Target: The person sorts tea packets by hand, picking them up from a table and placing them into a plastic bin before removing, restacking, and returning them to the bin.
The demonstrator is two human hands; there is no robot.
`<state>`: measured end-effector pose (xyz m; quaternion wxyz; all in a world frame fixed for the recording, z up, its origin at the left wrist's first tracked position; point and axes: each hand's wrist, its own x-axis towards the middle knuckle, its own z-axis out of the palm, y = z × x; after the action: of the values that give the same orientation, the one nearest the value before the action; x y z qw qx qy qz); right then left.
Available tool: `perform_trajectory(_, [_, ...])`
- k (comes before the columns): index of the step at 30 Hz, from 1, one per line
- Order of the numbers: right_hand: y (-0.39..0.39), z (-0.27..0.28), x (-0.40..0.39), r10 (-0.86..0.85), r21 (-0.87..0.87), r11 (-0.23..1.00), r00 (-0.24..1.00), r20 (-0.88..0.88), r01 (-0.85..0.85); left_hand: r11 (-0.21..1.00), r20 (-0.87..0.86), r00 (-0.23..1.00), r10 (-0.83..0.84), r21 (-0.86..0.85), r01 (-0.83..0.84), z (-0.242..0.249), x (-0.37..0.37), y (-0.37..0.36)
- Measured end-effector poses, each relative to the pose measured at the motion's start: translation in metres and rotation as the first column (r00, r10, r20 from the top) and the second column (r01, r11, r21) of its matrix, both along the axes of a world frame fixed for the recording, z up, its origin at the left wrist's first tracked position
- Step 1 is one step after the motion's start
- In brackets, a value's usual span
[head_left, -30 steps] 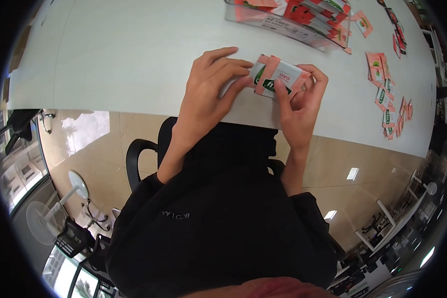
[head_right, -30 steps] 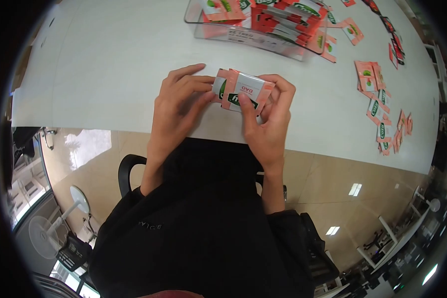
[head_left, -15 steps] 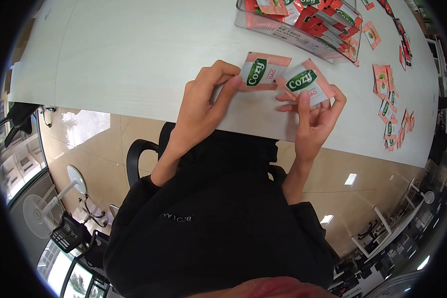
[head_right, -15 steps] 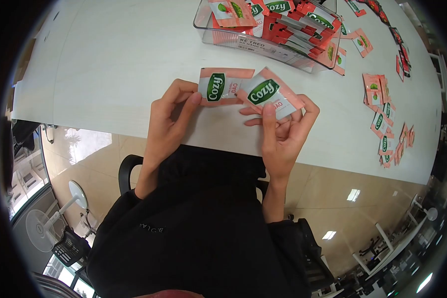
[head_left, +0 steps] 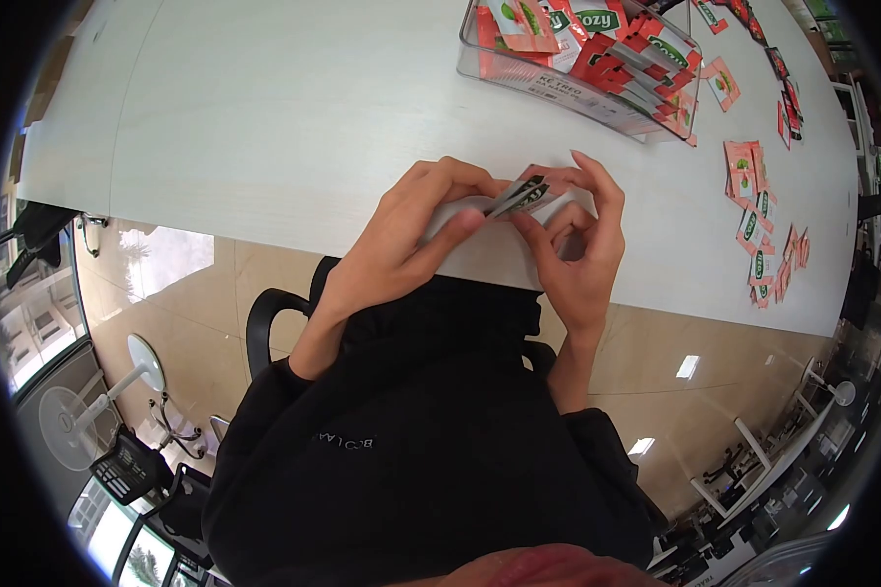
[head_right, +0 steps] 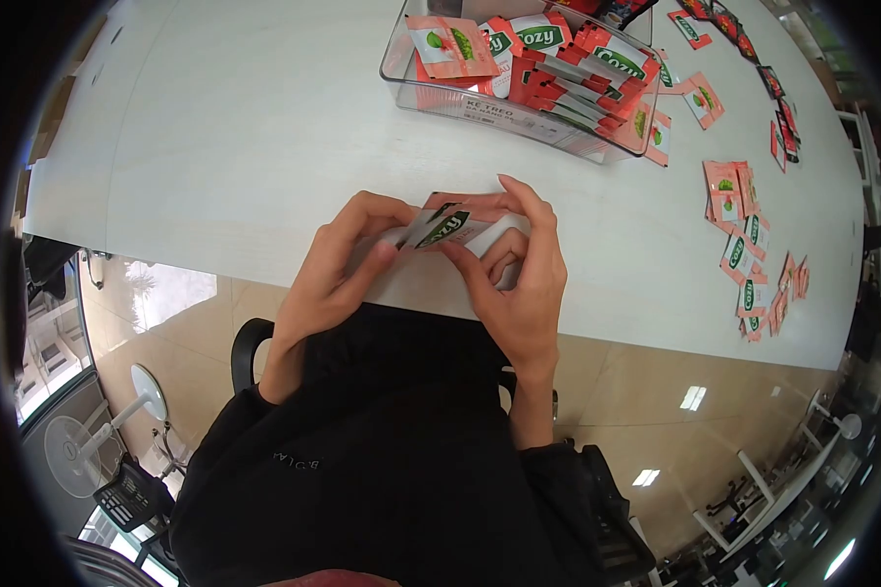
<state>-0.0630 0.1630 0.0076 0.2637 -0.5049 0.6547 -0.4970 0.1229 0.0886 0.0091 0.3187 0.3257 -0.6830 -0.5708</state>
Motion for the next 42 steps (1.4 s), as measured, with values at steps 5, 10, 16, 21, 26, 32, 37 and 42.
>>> perform_trajectory(5, [0.000, -0.004, -0.005, 0.097, -0.039, 0.994, 0.991, -0.094, -0.101, 0.981, 0.023, 1.000, 0.009, -0.196, -0.004, 0.002, 0.000, 0.000])
perform_trajectory(10, [0.001, 0.003, -0.014, 0.092, -0.091, 0.991, 0.995, -0.036, -0.095, 0.973, 0.078, 0.988, 0.136, -0.199, -0.118, -0.009, -0.002, 0.002])
perform_trajectory(16, [0.011, 0.003, -0.122, -0.348, -0.133, 0.925, 0.651, -0.675, 0.357, 0.975, 0.029, 0.984, 0.177, -0.142, -0.172, -0.008, -0.004, 0.001])
perform_trajectory(21, [0.026, -0.022, -0.194, -0.327, -0.104, 0.893, 0.473, -0.818, 0.438, 0.974, 0.067, 0.981, 0.180, -0.149, -0.168, -0.010, -0.004, 0.000])
perform_trajectory(26, [0.032, -0.008, -0.155, -0.280, -0.049, 0.925, 0.587, -0.760, 0.378, 0.970, 0.078, 0.979, 0.188, -0.169, -0.173, -0.007, -0.006, 0.000])
perform_trajectory(32, [0.036, -0.009, -0.099, -0.256, -0.102, 0.959, 0.657, -0.709, 0.264, 0.971, 0.079, 0.978, 0.193, -0.159, -0.179, -0.007, -0.006, 0.000])
perform_trajectory(37, [0.041, -0.011, -0.097, -0.290, -0.091, 0.953, 0.775, -0.561, 0.291, 0.971, 0.081, 0.976, 0.201, -0.147, -0.188, -0.004, -0.006, 0.000])
perform_trajectory(42, [0.028, 0.000, -0.088, -0.360, -0.213, 0.933, 0.779, -0.513, 0.291, 0.965, 0.025, 0.978, 0.205, -0.169, -0.198, -0.004, -0.007, 0.000])
